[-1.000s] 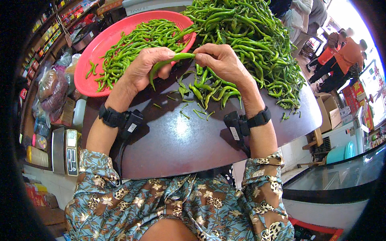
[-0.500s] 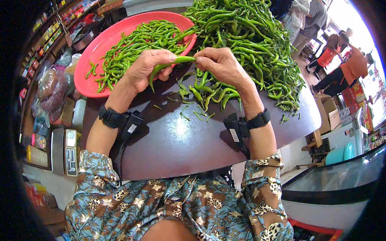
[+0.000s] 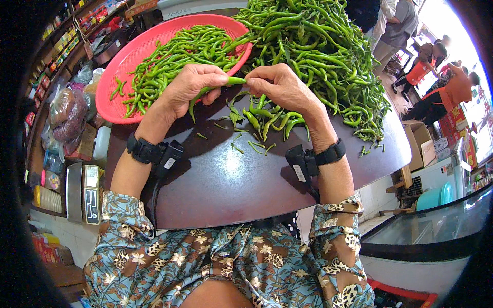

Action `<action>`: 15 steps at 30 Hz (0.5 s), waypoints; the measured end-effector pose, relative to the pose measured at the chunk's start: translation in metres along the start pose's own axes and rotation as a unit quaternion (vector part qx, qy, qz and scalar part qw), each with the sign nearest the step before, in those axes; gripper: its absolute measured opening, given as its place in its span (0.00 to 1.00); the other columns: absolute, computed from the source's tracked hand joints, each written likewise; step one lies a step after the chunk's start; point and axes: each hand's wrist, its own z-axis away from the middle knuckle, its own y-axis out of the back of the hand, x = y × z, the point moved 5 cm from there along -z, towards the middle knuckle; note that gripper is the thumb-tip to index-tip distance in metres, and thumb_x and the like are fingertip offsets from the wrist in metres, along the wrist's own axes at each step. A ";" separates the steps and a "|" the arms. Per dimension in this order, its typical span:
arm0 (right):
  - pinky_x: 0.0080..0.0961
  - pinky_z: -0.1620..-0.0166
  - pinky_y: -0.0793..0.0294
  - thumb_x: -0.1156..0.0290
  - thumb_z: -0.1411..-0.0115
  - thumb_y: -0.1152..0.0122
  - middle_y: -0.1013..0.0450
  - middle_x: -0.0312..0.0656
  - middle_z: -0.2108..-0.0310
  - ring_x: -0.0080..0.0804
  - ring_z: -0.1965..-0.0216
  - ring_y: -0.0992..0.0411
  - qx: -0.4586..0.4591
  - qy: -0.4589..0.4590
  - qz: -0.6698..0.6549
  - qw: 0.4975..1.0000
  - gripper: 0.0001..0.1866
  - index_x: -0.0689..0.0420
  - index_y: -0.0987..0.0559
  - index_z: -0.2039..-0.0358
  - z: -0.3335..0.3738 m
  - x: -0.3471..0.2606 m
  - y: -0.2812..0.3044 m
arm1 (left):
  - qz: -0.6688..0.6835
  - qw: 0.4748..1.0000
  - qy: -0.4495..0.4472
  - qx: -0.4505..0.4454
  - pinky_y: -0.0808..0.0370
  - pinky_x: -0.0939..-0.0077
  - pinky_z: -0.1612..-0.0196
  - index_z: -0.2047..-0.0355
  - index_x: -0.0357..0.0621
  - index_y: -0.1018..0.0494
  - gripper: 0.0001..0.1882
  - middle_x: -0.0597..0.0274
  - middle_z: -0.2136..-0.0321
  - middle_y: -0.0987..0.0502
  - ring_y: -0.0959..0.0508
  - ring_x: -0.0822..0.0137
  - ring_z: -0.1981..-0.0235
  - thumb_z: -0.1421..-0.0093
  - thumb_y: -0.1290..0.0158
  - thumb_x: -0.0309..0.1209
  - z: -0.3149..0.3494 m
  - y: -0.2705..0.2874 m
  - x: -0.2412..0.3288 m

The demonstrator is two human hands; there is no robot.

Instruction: The person repeatedly picks green peppers from a large pile, snaps off the stems by hand, and places the trimmed peppers into a pink colander. The stems are discarded onto the table surface.

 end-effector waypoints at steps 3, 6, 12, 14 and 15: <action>0.18 0.73 0.35 0.66 0.43 0.48 0.31 0.33 0.80 0.18 0.77 0.35 0.003 0.004 0.010 1.000 0.12 0.63 0.23 0.68 0.000 -0.002 0.001 | -0.007 1.000 -0.003 0.007 0.38 0.87 0.84 0.78 0.41 0.25 0.10 0.67 0.88 0.30 0.33 0.79 0.88 0.46 0.47 0.34 0.000 0.001 0.001; 0.18 0.73 0.35 0.68 0.44 0.47 0.31 0.34 0.80 0.19 0.77 0.35 0.022 0.009 0.038 0.999 0.11 0.64 0.23 0.68 0.000 -0.003 0.003 | -0.017 1.000 -0.003 0.015 0.38 0.87 0.84 0.78 0.41 0.25 0.10 0.66 0.88 0.29 0.33 0.79 0.89 0.45 0.48 0.35 -0.001 0.002 0.001; 0.19 0.74 0.35 0.71 0.45 0.45 0.31 0.36 0.80 0.19 0.78 0.36 0.060 0.040 0.088 0.994 0.10 0.65 0.24 0.67 0.000 -0.006 0.006 | -0.014 1.000 0.007 0.011 0.37 0.86 0.84 0.77 0.41 0.25 0.11 0.64 0.88 0.28 0.33 0.78 0.89 0.44 0.49 0.35 -0.002 0.000 -0.003; 0.19 0.74 0.35 0.71 0.46 0.45 0.31 0.36 0.80 0.19 0.78 0.36 0.066 0.045 0.097 0.992 0.10 0.65 0.24 0.67 -0.001 -0.006 0.007 | -0.027 1.000 0.007 0.007 0.37 0.86 0.83 0.76 0.40 0.26 0.11 0.64 0.87 0.28 0.32 0.78 0.87 0.44 0.49 0.36 -0.002 0.000 -0.003; 0.19 0.74 0.35 0.71 0.46 0.45 0.31 0.36 0.80 0.19 0.78 0.36 0.070 0.044 0.093 0.992 0.10 0.65 0.24 0.67 -0.001 -0.005 0.007 | -0.037 0.999 0.008 0.002 0.36 0.86 0.83 0.75 0.40 0.26 0.12 0.64 0.86 0.28 0.32 0.78 0.86 0.44 0.50 0.36 -0.002 0.000 -0.003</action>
